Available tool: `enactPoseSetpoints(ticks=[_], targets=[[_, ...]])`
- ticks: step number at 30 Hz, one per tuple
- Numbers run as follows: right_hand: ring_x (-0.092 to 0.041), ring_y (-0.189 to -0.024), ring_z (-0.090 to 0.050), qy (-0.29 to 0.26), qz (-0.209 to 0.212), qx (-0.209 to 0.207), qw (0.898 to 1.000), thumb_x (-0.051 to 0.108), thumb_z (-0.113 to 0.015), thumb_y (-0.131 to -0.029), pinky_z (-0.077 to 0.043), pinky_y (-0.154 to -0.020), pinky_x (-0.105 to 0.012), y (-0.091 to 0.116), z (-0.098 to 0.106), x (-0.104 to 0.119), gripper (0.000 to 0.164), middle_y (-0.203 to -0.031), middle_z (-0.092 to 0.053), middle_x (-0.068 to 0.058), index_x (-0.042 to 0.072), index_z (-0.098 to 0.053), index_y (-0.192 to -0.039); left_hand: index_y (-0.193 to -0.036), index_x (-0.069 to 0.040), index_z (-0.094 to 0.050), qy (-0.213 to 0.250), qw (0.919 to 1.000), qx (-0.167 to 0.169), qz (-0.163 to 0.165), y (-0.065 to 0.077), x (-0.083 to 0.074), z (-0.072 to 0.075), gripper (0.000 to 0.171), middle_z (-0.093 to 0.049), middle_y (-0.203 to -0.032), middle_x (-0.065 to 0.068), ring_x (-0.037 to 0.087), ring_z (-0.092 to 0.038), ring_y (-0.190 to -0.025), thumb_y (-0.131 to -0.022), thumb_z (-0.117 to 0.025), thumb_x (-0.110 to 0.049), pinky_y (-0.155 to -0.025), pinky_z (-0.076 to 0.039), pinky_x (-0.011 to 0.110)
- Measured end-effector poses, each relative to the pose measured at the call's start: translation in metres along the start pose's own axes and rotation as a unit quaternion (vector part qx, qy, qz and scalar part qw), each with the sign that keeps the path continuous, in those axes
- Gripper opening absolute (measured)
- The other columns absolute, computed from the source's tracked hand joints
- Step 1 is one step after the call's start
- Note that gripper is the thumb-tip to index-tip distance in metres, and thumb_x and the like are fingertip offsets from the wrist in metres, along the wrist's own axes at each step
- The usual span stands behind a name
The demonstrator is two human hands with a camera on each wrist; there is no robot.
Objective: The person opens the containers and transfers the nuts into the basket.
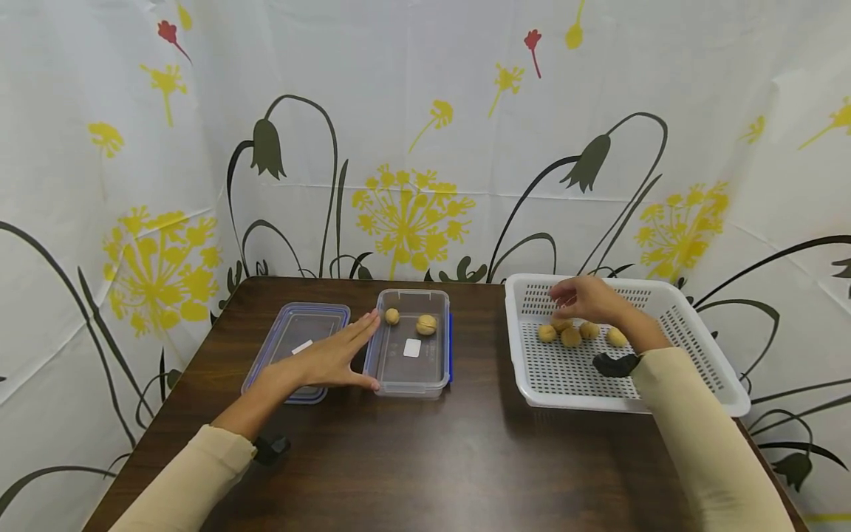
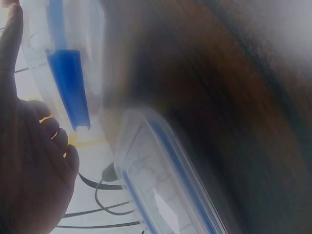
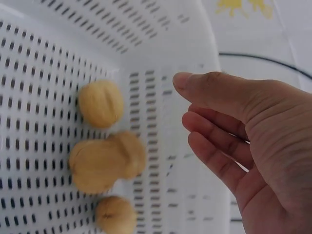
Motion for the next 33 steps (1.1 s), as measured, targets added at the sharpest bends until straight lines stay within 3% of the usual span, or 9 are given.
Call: enactPoseSetpoints(ticks=[8,21,27,33], targets=[[-0.030,-0.099,-0.076,0.003,0.043,-0.002,0.999,0.004,-0.086,-0.087,-0.062,-0.088,-0.049,-0.015,0.001,0.032,0.037,-0.114,-0.078,-0.019,-0.004,-0.076,-0.121,-0.169,0.000,-0.007,0.000,1.0000,0.001,-0.003,0.000,0.001,-0.002,0.127,0.001,-0.178,0.016,0.036,-0.007,-0.164,-0.087,-0.074,-0.071,-0.131,-0.016,0.052],[-0.026,-0.097,-0.077,0.009,0.152,-0.009,0.988,0.010,-0.089,-0.085,-0.064,-0.086,-0.045,-0.049,-0.016,0.103,0.037,-0.111,-0.079,-0.011,0.001,-0.078,-0.119,-0.169,0.001,-0.008,-0.003,1.0000,0.000,-0.001,0.002,-0.002,0.002,0.127,-0.002,-0.178,0.019,0.037,-0.009,-0.164,-0.088,-0.075,-0.070,-0.131,-0.016,0.052],[-0.029,-0.103,-0.077,0.003,0.172,0.023,0.985,0.008,-0.088,-0.086,-0.063,-0.090,-0.046,-0.068,-0.030,0.131,0.038,-0.119,-0.078,-0.015,0.001,-0.077,-0.121,-0.168,0.002,-0.008,-0.002,1.0000,-0.001,-0.003,0.003,-0.004,0.004,0.126,-0.002,-0.178,0.019,0.037,-0.010,-0.164,-0.088,-0.076,-0.068,-0.131,-0.017,0.053],[-0.029,-0.104,-0.077,0.007,0.193,0.059,0.979,0.007,-0.087,-0.086,-0.062,-0.091,-0.042,-0.090,-0.042,0.145,0.038,-0.117,-0.078,-0.016,0.000,-0.077,-0.122,-0.168,0.002,-0.008,-0.006,1.0000,0.001,-0.005,0.001,-0.002,0.001,0.127,-0.002,-0.178,0.018,0.037,-0.010,-0.163,-0.088,-0.074,-0.070,-0.131,-0.017,0.053]])
Point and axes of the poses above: each hand's wrist, its own y-axis away from the middle knuckle, its own z-axis out of the back of the hand, x = y × z, the point moved 1 cm from there along -y, towards the middle knuckle
